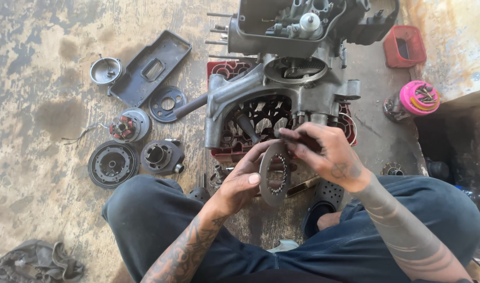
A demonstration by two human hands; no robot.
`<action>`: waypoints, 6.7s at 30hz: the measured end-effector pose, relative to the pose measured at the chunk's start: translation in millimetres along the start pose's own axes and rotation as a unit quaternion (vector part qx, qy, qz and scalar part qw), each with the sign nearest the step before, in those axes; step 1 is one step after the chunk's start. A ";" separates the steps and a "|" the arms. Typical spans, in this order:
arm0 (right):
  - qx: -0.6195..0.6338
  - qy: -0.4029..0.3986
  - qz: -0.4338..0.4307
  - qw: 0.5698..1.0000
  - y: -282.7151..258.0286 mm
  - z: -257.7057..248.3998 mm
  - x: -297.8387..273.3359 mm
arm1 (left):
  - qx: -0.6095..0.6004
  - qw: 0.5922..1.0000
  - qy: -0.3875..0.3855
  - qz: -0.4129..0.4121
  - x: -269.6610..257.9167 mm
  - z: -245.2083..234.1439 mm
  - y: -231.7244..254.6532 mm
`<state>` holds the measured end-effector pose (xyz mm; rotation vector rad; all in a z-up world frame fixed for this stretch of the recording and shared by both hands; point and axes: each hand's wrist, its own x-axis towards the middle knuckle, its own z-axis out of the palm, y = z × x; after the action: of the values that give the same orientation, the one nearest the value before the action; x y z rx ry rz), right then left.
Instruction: The person sits on the floor and uses a small brush to clean the teeth of a circular metal gear. They then pick up a larger, segmented metal ring and clean its inner surface with the brush. Finally, they place the cleaned ring onto a cylindrical metal component.
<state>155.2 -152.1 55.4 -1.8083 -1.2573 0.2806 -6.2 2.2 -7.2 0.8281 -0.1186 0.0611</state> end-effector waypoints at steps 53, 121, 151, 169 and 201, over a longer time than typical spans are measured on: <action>-0.022 -0.024 0.104 0.994 -3.4 -29.7 -9.9 | -0.145 0.989 0.026 -0.010 2.2 8.9 10.9; -0.216 -0.149 0.111 0.959 28.1 -21.2 -78.4 | 0.752 0.496 0.057 -0.431 -18.7 -161.2 -188.3; -0.253 -0.128 0.086 0.955 35.9 -19.0 -91.8 | 0.849 0.449 0.089 -0.264 -58.2 -235.0 -239.3; -0.251 -0.130 0.093 0.955 36.2 -20.4 -92.8 | 0.701 0.651 0.136 -0.259 -63.3 -239.6 -231.2; -0.294 -0.163 0.175 0.925 36.0 -28.3 -92.3 | 0.306 0.355 0.841 -0.271 -228.7 -367.8 -131.8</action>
<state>153.3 -248.0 17.9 -2.5987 -1.3281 0.4526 -189.8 182.8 -379.5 1.1206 2.3479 0.3216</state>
